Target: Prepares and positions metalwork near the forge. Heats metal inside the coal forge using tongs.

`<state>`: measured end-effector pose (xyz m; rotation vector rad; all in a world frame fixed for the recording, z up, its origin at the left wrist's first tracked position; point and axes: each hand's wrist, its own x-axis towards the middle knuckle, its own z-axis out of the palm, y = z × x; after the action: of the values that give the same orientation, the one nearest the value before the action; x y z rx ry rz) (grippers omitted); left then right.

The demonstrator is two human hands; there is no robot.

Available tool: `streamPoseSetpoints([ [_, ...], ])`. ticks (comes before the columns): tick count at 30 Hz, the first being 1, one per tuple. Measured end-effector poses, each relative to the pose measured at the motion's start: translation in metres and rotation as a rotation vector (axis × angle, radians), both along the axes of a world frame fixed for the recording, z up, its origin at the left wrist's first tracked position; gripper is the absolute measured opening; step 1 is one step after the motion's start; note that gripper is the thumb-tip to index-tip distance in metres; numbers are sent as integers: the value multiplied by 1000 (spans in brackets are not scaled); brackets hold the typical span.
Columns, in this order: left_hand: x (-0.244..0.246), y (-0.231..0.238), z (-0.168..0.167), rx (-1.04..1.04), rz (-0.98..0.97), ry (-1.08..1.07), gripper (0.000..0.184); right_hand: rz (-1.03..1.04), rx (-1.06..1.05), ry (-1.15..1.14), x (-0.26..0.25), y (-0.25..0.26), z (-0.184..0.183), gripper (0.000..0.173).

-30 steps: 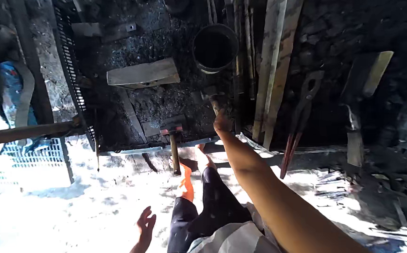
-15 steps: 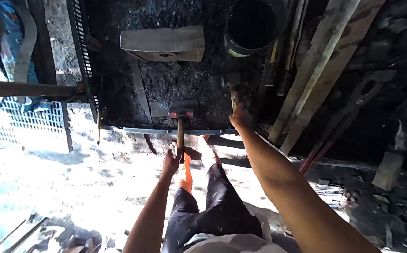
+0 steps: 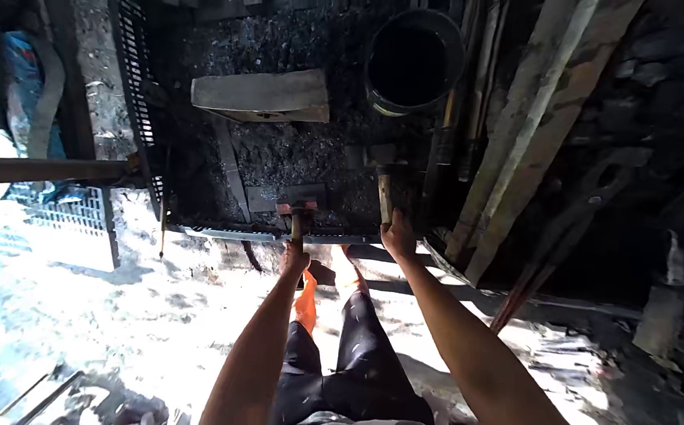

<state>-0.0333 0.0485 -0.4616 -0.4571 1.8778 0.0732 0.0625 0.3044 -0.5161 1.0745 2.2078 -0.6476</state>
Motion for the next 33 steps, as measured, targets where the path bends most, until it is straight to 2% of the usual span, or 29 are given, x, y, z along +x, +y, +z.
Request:
streamPoseSetpoints([
  [4, -10, -2, 7, -52, -75, -16, 79, 22, -6, 42, -6, -5, 4, 65],
  [10, -18, -8, 11, 27, -101, -54, 75, -28, 12, -78, -27, -6, 6, 65],
  [12, -22, -17, 8, 84, -102, -74, 75, 22, 101, -5, -24, -14, 6, 66],
  [14, -35, -33, 9, 220, -54, -57, 66, 37, 179, 114, -18, -28, 13, 66],
  [16, -58, -49, 18, 346, 38, -80, 50, -9, 165, 190, -10, -48, 33, 63],
  [19, -86, -72, 23, 435, 146, -160, 36, -92, 78, 188, 12, -94, 61, 56],
  [24, -87, -77, 18, 458, 265, -112, 31, -153, -112, -43, 43, -192, 102, 55],
  [26, -72, -60, 20, 393, 170, -60, 37, -210, -170, -68, 60, -229, 121, 54],
  [29, -38, -25, 8, 365, -90, 25, 53, -332, -220, -56, 95, -248, 149, 56],
  [31, -11, -26, 0, 361, -267, 59, 67, -430, -151, 25, 123, -237, 176, 53],
  [33, 1, -42, -7, 450, -342, 45, 68, -516, 28, 118, 145, -198, 205, 49],
])
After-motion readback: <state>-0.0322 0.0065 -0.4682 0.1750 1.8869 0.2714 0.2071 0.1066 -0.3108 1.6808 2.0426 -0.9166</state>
